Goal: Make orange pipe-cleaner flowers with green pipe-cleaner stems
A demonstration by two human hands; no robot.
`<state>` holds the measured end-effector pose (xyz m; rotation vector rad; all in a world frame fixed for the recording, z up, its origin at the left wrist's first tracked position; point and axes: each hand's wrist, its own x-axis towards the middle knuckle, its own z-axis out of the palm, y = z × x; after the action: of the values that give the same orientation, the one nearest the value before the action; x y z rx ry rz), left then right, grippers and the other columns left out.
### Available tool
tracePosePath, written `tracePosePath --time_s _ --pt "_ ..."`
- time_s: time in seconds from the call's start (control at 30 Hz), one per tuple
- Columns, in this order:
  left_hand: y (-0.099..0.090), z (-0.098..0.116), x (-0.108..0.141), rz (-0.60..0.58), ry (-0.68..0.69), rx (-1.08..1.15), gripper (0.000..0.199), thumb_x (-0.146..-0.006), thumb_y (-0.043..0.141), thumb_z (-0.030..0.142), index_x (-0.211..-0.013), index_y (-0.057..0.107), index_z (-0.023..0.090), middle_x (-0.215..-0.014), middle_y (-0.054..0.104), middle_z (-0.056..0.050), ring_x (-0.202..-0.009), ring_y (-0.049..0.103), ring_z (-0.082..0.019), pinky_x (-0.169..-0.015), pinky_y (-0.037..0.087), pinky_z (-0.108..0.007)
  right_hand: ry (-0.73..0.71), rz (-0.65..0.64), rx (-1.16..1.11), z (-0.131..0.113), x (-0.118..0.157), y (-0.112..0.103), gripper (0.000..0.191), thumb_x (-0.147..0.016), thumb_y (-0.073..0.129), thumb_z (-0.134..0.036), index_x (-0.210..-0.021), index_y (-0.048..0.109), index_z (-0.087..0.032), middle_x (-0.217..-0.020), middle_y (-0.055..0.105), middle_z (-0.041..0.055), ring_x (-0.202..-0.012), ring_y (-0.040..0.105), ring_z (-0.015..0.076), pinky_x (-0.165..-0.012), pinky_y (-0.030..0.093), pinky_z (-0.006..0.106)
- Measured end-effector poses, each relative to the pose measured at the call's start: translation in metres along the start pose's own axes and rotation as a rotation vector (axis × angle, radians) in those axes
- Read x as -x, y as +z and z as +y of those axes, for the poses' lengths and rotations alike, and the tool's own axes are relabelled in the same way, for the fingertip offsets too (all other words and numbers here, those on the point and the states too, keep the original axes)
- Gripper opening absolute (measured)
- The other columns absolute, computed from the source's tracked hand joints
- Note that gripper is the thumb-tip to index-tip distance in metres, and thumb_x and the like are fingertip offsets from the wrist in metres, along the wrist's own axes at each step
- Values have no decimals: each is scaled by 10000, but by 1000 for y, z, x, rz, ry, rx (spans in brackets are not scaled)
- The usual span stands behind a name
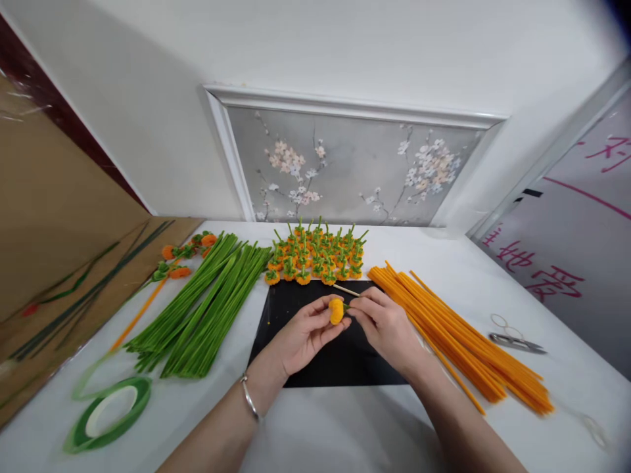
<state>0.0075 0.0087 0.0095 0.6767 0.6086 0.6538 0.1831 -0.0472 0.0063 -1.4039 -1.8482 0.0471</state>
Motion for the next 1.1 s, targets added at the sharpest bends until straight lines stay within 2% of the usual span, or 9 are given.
tracePosePath --time_s 0.13,0.2,0.3,0.4,0.53,0.67,0.83,0.93,1.1 --pt "-4 7 0 15 268 -645 319 -873 586 329 -1167 601 205 -1101 605 -66 -937 607 -172 -804 520 -276 -42 -47 310 -2 1 -5 158 -922 531 -241 -881 681 -211 -880 629 38 -665 578 124 -582 379 240" --pt "-3 9 1 14 420 -967 293 -833 622 295 -1116 641 221 -1120 604 -56 -878 583 -154 -738 495 -243 -73 -86 430 -6 0 -7 147 -909 552 -222 -839 681 -208 -854 636 30 -619 551 115 -574 338 258" --pt "-2 5 0 -29 459 -1182 199 -835 570 224 -1002 676 201 -987 643 -45 -772 577 -144 -666 471 -240 -105 -144 464 -11 -2 -7 173 -910 548 -215 -791 672 -191 -820 641 33 -624 551 118 -592 315 277" --pt "-4 -3 -3 -3 411 -1086 210 -855 501 204 -997 652 172 -807 636 -24 -687 583 -138 -651 482 -253 -58 -171 363 -14 -3 -7 197 -923 521 -221 -805 676 -190 -810 653 41 -700 587 146 -632 331 283" --pt "-5 -5 -6 -9 402 -954 204 -853 497 201 -994 639 160 -875 649 -36 -751 602 -147 -701 501 -267 103 -272 9 -15 -4 -13 250 -934 463 -182 -774 656 -188 -714 661 23 -661 602 143 -603 374 256" --pt "-3 -1 -5 11 413 -933 215 -839 527 192 -995 671 155 -945 677 -55 -800 608 -152 -733 496 -266 269 -385 -398 -4 -4 -18 359 -971 399 -332 -750 642 -187 -666 670 13 -571 606 119 -586 442 242" --pt "-5 2 -3 42 274 -665 240 -823 598 259 -997 722 149 -858 697 -61 -774 620 -154 -746 514 -280 460 -159 -812 18 -6 -18 428 -938 396 -510 -1068 611 -164 -842 692 73 -718 655 157 -648 517 288" --pt "-5 4 0 30 235 -573 239 -811 620 255 -998 733 157 -908 701 -71 -800 626 -160 -758 514 -280 455 -73 -855 24 -6 -16 378 -912 468 -484 -1094 607 -183 -877 672 62 -735 635 149 -670 516 294" --pt "3 10 7 -76 381 -760 241 -814 620 210 -1027 731 188 -1048 685 -78 -911 625 -191 -816 504 -293 292 -188 -683 14 -3 -13 255 -855 600 -342 -1075 645 -222 -832 641 17 -758 587 144 -693 478 271"
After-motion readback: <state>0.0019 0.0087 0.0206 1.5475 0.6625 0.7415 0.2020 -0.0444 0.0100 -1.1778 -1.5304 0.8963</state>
